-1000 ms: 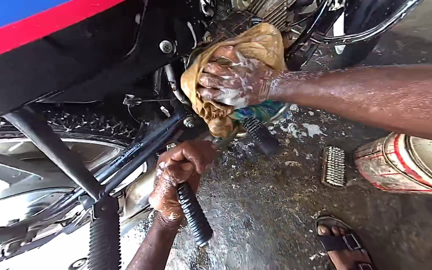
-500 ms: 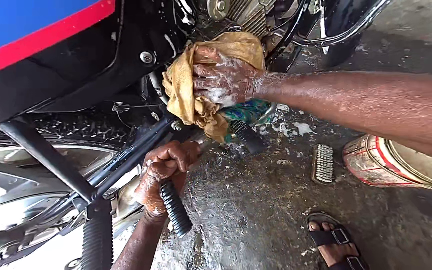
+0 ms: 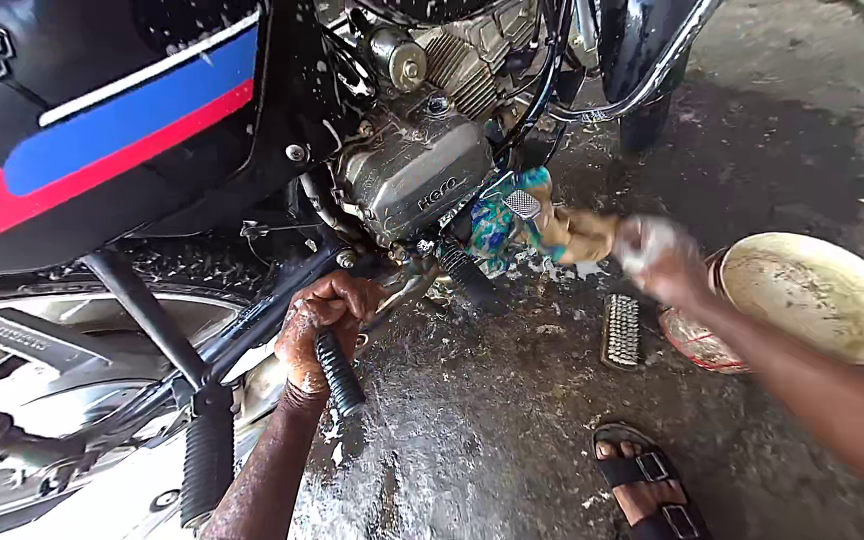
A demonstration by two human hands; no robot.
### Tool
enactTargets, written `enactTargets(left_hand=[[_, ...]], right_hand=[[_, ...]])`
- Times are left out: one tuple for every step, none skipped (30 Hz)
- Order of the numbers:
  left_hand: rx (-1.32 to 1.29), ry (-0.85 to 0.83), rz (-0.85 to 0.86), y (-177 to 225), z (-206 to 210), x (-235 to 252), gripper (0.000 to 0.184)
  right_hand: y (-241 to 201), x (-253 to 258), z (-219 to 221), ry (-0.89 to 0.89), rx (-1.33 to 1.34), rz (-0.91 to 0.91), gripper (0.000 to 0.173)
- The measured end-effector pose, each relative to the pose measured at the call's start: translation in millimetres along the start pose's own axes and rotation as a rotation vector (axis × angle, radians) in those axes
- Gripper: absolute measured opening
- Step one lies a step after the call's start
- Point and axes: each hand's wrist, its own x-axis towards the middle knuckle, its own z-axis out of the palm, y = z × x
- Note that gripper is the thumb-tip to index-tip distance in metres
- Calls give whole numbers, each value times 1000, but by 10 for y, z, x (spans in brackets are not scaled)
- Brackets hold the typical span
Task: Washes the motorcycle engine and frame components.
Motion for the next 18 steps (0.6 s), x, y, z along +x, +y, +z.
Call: enactTargets(left_hand=[[13,-1,1,10,11,12,27],[25,-6,1,19,20,20,27],[33,-8,3,25,26,32,27],[37,-7,1,28,30,42,27],[35,-1,-1,28,32,43,27],[32,10,-6,30,33,39,27],[23,24,-11,32,39,37,26],[20,29,-10,32,48,33,26],[26,25,-6,33,52,29,26],[37,17,0,42,58,28,27],[44,14,4,48,58,30,28],[45,12,8,47,56,29,28],[44,9,9,43,55,26,29],[43,9,10,35,55,25,30],[42,24,12,20,62,24,30],[31,43,13,7,78,24,31],[14,67,11,-3,101,37,31],[0,90,8,-12,123,66,31]], right_hand=[[279,-251,376,-57,4,134,65],[513,-458,726,-161,-45,280,90],[689,-594,1025,-247,-115,403,108],[778,-682,1236,-288,-165,497,116],[803,-734,1364,-275,-172,552,116],[762,-757,1393,-283,-127,585,112],[727,-769,1382,-306,-34,614,107],[724,-781,1357,-314,123,643,99],[755,-791,1348,-267,351,675,85],[746,-779,1300,-220,585,713,65],[713,-751,1230,-196,796,752,45],[664,-725,1120,-198,989,770,36],[576,-699,966,-203,1163,769,34],[449,-652,801,-191,1302,758,38],[307,-598,631,-174,1424,743,46],[166,-549,477,-162,1538,698,51],[33,-511,340,-150,1637,626,51],[-71,-474,231,-154,1718,523,50]])
